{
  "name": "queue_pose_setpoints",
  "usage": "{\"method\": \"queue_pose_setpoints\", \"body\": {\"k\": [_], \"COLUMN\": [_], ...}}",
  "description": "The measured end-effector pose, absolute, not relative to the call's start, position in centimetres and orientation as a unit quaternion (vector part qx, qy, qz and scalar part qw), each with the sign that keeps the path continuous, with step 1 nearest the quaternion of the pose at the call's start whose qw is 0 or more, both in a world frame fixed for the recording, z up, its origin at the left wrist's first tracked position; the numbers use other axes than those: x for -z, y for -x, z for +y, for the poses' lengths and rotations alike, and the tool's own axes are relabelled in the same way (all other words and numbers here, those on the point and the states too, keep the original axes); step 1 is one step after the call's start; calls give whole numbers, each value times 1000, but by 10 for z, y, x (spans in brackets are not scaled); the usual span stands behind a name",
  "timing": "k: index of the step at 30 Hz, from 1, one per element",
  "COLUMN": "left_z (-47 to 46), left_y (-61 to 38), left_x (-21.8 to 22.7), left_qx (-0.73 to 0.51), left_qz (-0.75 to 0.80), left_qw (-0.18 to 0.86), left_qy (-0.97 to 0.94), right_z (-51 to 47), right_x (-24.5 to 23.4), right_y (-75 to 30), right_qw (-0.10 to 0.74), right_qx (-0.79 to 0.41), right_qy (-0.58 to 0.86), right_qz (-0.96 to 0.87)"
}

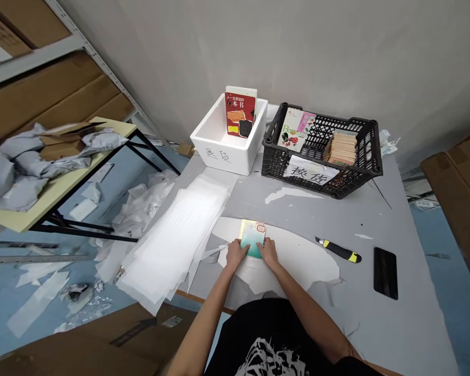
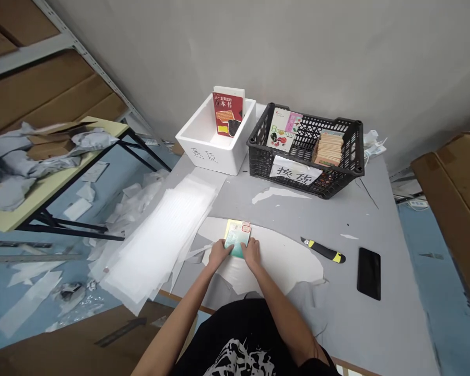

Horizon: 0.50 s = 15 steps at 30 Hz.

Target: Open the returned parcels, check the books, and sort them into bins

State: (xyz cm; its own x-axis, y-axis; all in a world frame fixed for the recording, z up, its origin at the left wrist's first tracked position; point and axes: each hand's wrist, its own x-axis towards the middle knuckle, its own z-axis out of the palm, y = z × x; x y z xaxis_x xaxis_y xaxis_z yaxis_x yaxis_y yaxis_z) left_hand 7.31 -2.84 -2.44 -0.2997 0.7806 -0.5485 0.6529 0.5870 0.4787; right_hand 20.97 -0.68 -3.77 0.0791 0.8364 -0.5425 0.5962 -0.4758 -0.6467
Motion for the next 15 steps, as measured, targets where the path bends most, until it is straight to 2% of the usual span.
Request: {"method": "queue_pose_setpoints", "body": {"k": [4,15], "left_z": [-30,3], "left_y": [-74,-57], "left_x": [35,49], "left_qx": [-73,-5], "left_qz": [819,816], "left_qw": [367,439], "left_qy": [-435,-376], "right_z": [-12,-15], "right_x": [44,53], "right_y": [-202,-188], "right_qw": [93,79], "right_qx": [-434,-406], "right_qy": [735,765], "right_qz": [-513,-493]}}
